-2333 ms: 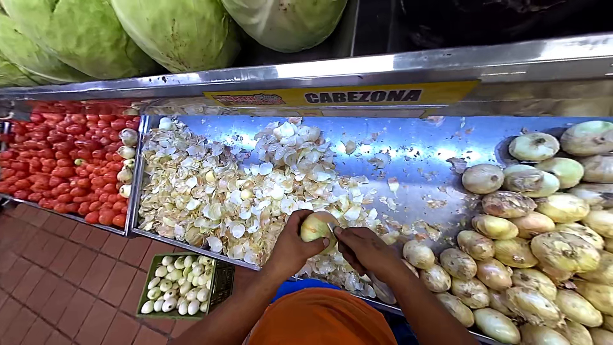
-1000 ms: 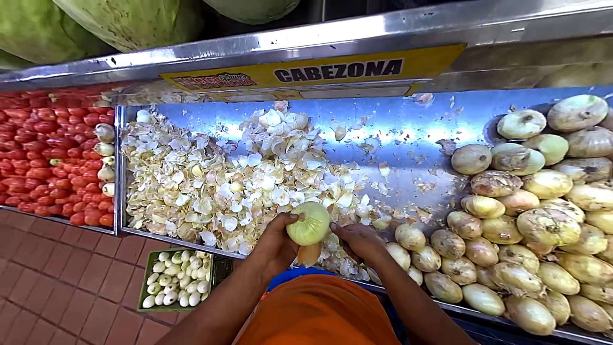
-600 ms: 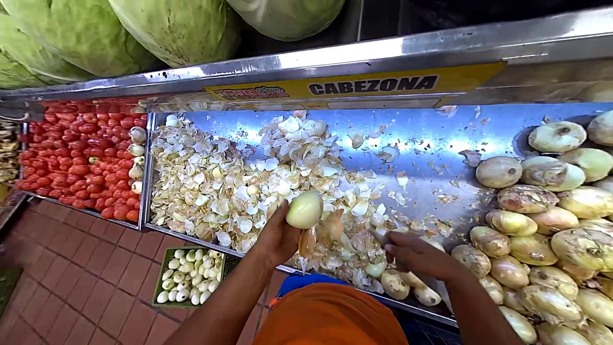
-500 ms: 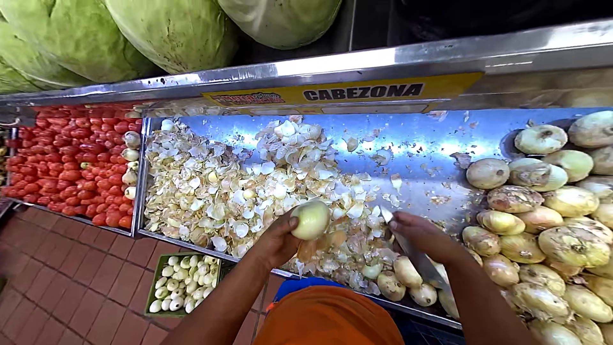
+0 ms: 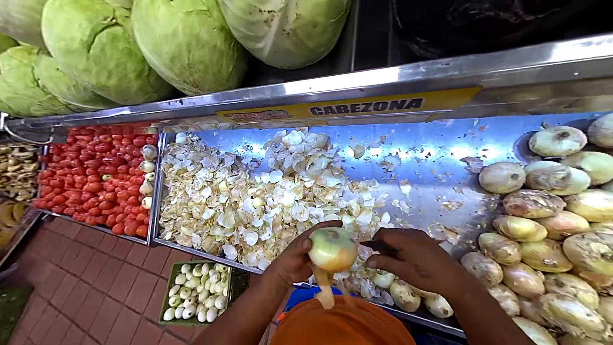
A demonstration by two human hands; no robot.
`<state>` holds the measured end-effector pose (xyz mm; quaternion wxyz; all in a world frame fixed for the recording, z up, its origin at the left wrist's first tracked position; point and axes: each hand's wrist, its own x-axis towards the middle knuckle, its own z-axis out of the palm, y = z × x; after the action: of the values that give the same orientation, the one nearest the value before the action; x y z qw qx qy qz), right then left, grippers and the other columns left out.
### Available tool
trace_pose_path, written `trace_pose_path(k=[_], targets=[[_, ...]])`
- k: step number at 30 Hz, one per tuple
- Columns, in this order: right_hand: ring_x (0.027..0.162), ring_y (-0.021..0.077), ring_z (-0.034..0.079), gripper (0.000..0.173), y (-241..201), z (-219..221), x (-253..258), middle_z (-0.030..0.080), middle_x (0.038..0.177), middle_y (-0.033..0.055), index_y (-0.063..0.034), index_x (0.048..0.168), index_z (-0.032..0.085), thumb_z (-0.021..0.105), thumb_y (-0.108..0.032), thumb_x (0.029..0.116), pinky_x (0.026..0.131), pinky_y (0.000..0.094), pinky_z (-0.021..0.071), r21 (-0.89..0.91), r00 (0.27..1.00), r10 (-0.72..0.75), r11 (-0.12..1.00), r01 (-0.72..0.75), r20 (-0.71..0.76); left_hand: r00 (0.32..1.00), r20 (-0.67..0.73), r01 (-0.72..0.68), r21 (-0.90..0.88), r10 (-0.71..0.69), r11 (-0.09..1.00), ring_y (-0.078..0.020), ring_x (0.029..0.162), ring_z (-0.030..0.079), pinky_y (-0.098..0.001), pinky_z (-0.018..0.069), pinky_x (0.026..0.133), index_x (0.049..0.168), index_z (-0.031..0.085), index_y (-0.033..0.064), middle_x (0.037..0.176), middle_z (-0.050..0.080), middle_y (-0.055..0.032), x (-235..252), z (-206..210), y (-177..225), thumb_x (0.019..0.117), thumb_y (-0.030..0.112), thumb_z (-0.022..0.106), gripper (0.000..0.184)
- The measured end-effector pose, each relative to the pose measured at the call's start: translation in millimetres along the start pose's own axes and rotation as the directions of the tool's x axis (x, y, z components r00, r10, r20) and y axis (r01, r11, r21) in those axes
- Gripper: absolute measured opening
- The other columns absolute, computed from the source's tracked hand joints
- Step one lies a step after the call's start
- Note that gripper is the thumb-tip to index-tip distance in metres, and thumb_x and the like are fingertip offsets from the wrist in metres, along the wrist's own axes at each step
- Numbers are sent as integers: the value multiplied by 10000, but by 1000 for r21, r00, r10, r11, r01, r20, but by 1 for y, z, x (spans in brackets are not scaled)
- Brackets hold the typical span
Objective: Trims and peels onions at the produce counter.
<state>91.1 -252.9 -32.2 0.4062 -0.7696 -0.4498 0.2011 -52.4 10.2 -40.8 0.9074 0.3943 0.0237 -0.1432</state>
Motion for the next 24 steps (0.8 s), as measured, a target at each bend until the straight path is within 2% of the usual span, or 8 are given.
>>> trace_pose_path(k=[4,7,12,16,20,22,24], targets=[[572,64,504,604,-12,1,7,533,653,-91,-215,878,675,586,-811,838,550,320,461,-88,1000,-27,996,26,-14,995,-102,10,-2,-10,1000,-219,1113,693,-419,556,996,1290,685,143,1187,722,-110,-1,12,7,798,613,778,687],[524,58,470,632,-18,1,14,494,603,-93,-211,795,645,591,-841,801,505,302,430,-118,995,-101,988,97,-27,997,-67,37,95,-30,995,-252,1130,673,-432,545,999,1347,637,83,1227,688,-161,4,12,7,804,677,731,810],[505,89,466,694,-27,5,22,460,561,-62,-183,726,576,579,-876,764,494,325,410,-177,991,-128,975,134,49,997,-60,56,158,-47,986,-230,1123,674,-410,547,993,1325,649,84,1216,693,-145,5,14,9,804,691,722,804],[495,120,499,704,-24,16,21,473,540,-34,-163,683,573,531,-851,825,489,354,418,-163,982,-176,969,184,63,995,-52,89,201,-80,976,-221,1108,681,-397,555,980,1333,647,81,1213,697,-140,5,13,12,814,727,685,829],[486,134,510,665,-24,25,14,463,535,-27,-166,666,546,454,-762,946,458,359,410,-192,965,-258,946,260,33,994,-61,98,191,-88,977,-240,1102,684,-410,562,969,1329,648,76,1217,692,-154,6,7,10,810,768,648,866],[499,173,540,673,-28,31,8,482,548,-2,-154,680,552,414,-744,973,460,392,431,-224,955,-284,929,296,85,989,-128,90,173,-68,981,-261,1068,697,-427,581,930,1299,667,72,1188,701,-166,5,2,8,768,808,650,908],[534,230,586,702,-32,41,2,519,572,39,-128,719,581,377,-747,981,486,448,466,-214,945,-266,928,305,191,965,-260,58,178,-10,982,-248,1000,717,-418,600,876,1222,702,86,1106,727,-148,3,-1,6,718,835,663,904]])
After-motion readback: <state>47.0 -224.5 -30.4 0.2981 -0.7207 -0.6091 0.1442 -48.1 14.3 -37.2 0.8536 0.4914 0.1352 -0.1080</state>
